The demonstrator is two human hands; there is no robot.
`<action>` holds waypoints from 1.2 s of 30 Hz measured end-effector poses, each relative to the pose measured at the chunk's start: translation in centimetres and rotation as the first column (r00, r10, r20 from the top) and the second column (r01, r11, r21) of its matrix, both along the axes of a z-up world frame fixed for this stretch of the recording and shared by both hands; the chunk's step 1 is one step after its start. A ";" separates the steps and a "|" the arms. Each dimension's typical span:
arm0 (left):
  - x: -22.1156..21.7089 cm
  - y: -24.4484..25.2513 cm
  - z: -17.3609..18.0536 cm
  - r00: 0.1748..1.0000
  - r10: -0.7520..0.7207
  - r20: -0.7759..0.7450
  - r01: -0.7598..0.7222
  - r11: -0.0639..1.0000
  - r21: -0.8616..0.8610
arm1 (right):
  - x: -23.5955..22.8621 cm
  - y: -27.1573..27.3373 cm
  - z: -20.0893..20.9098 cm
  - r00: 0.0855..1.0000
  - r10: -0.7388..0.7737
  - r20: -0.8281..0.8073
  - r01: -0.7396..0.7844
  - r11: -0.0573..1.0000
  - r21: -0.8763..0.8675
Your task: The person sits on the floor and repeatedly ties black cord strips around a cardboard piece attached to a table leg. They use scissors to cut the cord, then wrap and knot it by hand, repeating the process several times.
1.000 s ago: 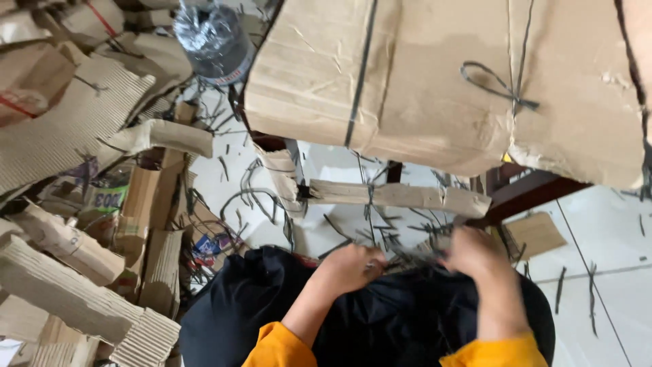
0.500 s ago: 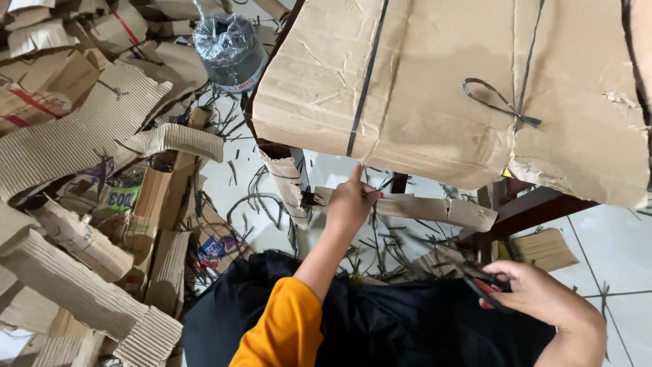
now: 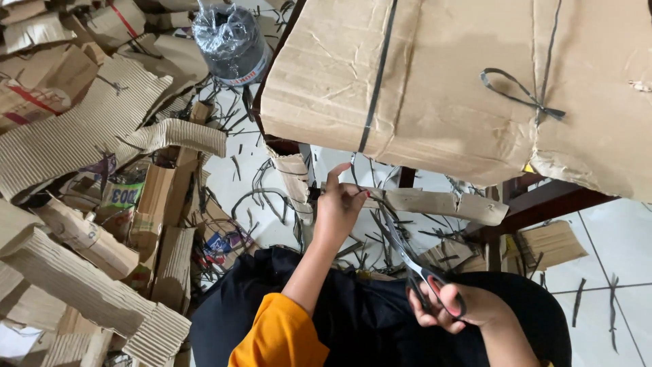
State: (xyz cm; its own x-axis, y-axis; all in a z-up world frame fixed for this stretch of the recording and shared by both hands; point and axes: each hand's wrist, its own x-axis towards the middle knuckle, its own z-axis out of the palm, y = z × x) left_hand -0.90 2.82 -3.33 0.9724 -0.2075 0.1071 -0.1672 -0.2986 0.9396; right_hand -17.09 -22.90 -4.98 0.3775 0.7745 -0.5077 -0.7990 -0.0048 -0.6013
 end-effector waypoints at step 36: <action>-5.3 3.2 -14.3 0.885 -0.318 -0.339 0.461 0.502 0.732 | 4.5 2.5 -3.3 0.806 0.468 0.362 0.334 0.145 -0.931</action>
State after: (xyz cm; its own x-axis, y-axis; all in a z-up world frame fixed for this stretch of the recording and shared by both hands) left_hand -6.15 5.98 -17.65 0.7587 -0.4991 -0.4187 -0.3441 -0.8528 0.3929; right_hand -12.60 -20.40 -8.32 0.8108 -0.1541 -0.5646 -0.3525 -0.8986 -0.2611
